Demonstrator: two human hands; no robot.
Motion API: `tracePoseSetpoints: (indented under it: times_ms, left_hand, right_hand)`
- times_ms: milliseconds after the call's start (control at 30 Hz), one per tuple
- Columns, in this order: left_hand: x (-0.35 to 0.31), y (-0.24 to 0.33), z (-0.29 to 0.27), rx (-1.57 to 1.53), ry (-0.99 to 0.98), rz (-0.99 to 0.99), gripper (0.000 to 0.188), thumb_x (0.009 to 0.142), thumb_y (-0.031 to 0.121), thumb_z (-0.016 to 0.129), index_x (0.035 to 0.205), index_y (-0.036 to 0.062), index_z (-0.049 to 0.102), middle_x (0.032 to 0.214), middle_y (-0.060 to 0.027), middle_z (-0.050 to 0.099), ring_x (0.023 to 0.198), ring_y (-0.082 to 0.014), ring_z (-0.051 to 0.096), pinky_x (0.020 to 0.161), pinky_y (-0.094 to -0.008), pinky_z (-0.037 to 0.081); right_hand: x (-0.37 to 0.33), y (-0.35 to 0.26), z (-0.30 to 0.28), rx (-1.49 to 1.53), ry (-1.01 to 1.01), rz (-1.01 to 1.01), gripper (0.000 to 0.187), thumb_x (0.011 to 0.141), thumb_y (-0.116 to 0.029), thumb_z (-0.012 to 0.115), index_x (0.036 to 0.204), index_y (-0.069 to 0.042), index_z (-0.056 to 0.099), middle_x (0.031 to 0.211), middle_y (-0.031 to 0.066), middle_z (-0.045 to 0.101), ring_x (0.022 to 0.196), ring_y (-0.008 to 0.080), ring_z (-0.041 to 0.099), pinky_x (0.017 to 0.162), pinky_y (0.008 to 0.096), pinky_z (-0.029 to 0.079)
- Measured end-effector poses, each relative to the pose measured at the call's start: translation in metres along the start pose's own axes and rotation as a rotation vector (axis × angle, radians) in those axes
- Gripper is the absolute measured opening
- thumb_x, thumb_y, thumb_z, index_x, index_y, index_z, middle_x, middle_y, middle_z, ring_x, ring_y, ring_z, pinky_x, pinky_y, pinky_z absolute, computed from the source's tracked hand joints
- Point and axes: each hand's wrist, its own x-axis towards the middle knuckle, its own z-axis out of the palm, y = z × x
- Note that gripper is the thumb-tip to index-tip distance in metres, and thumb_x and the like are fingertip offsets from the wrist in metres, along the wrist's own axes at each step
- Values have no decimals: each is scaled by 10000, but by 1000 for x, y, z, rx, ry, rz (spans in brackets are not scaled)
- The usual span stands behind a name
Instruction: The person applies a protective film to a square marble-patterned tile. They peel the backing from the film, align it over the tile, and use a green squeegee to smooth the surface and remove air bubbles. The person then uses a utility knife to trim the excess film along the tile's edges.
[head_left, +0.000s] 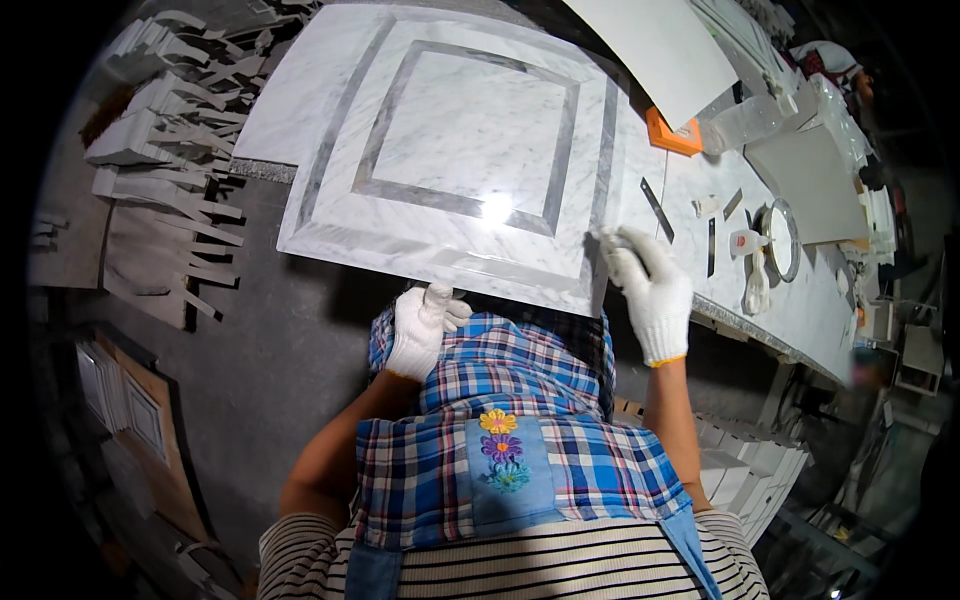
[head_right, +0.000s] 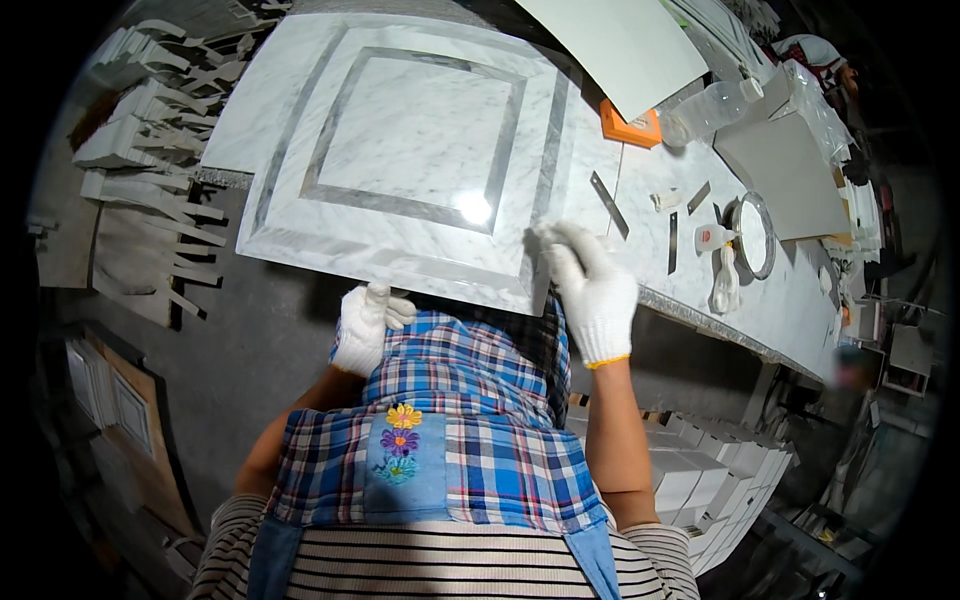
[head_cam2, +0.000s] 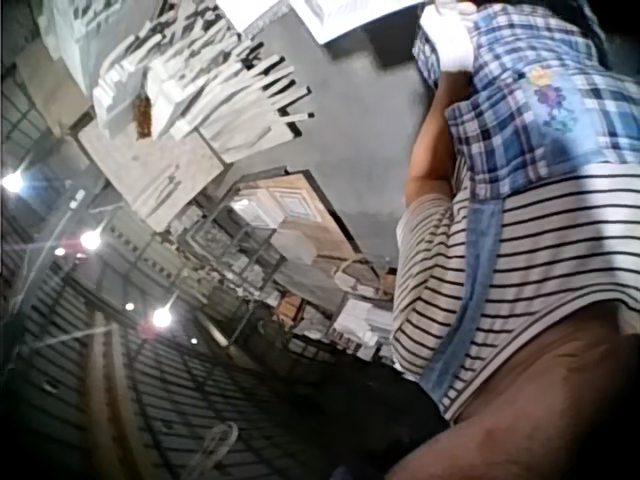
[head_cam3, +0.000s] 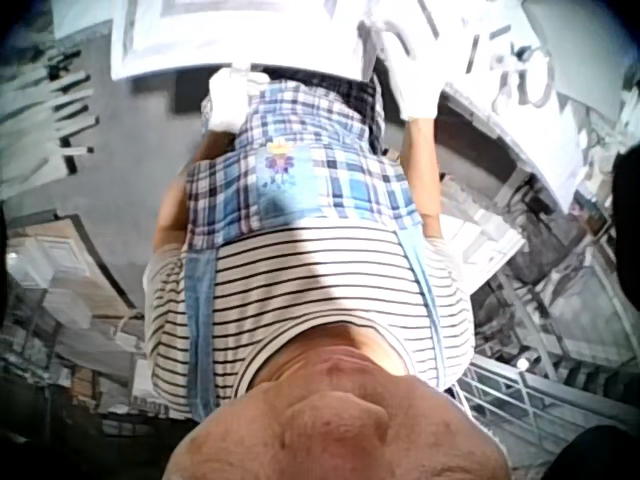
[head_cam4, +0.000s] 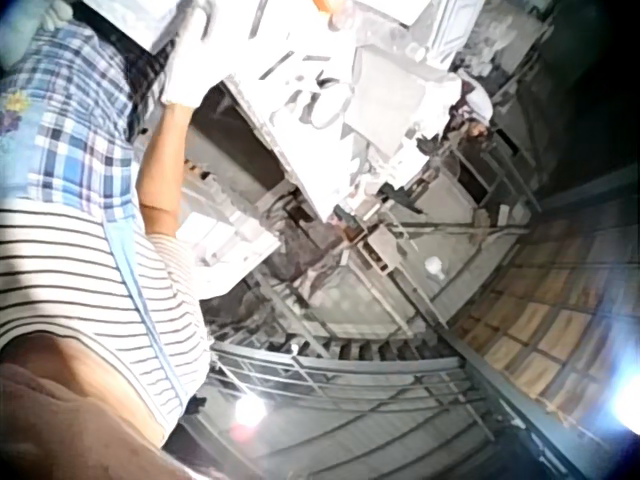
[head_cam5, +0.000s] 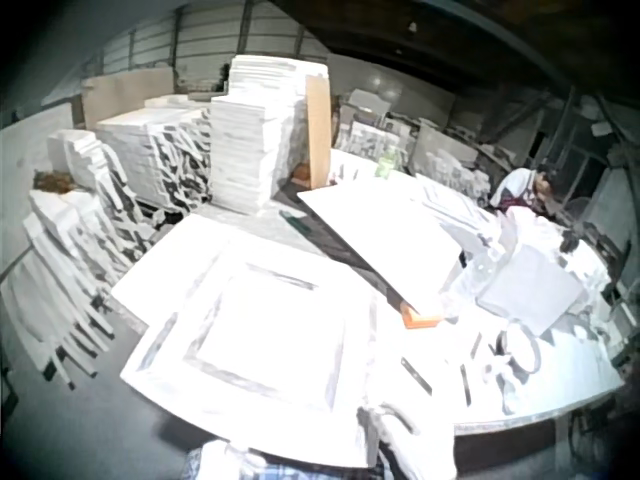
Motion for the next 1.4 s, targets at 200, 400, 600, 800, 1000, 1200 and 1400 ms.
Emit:
tracePoseSetpoints:
  times_ms: [200, 400, 600, 800, 1000, 1200, 1400]
  left_hand:
    - [13, -27, -23, -74, -59, -62, 598, 998, 511, 548, 815, -47, 659, 768, -133, 710, 641, -145, 658, 593, -264, 554]
    - [1, -11, -6, 111, -4, 145, 609, 1025, 515, 477, 808, -29, 643, 778, -137, 709, 658, -143, 660, 622, -267, 551]
    - [-8, 5, 3, 249, 19, 208, 695, 1006, 601, 439, 814, -34, 644, 785, -143, 708, 680, -160, 659, 670, -284, 538]
    - [-6, 5, 1, 236, -1, 196, 723, 984, 631, 469, 762, -37, 633, 805, -168, 719, 691, -175, 672, 660, -293, 536]
    - [-5, 4, 5, 275, 61, 177, 858, 934, 730, 455, 746, -71, 698, 747, -176, 723, 646, -192, 687, 610, -292, 544]
    - [2, 0, 4, 231, 64, 178, 863, 919, 735, 480, 752, -85, 693, 712, -181, 712, 608, -199, 688, 558, -284, 541]
    - [1, -1, 3, 170, 39, 171, 848, 901, 733, 509, 793, -91, 677, 690, -174, 700, 581, -204, 675, 534, -282, 533]
  right_hand:
    - [-5, -4, 6, -281, -3, -66, 231, 903, -202, 683, 1115, -121, 728, 936, 123, 708, 785, 277, 693, 704, 348, 537]
    - [-21, -15, -9, -351, -74, -159, 209, 900, -203, 683, 1091, -142, 740, 917, 123, 702, 810, 273, 690, 717, 343, 540]
    - [-24, -1, -14, -160, -30, 5, 216, 907, -151, 672, 1101, -85, 741, 986, 114, 740, 846, 191, 711, 754, 301, 549]
    - [-6, 18, -47, -67, 236, 62, 406, 998, -169, 594, 1345, 40, 564, 1062, 133, 728, 837, 105, 642, 745, 254, 522]
    - [19, 36, -64, -69, 311, 144, 420, 983, -243, 609, 1328, -5, 591, 982, 113, 727, 839, 128, 644, 744, 275, 511]
    - [12, 20, -46, 33, 128, 63, 376, 952, -244, 630, 1294, -88, 630, 1025, 163, 736, 932, 209, 716, 807, 324, 542]
    - [13, 30, -32, -102, 193, 50, 395, 934, -277, 632, 1299, -126, 623, 1125, 202, 690, 1036, 397, 664, 858, 400, 531]
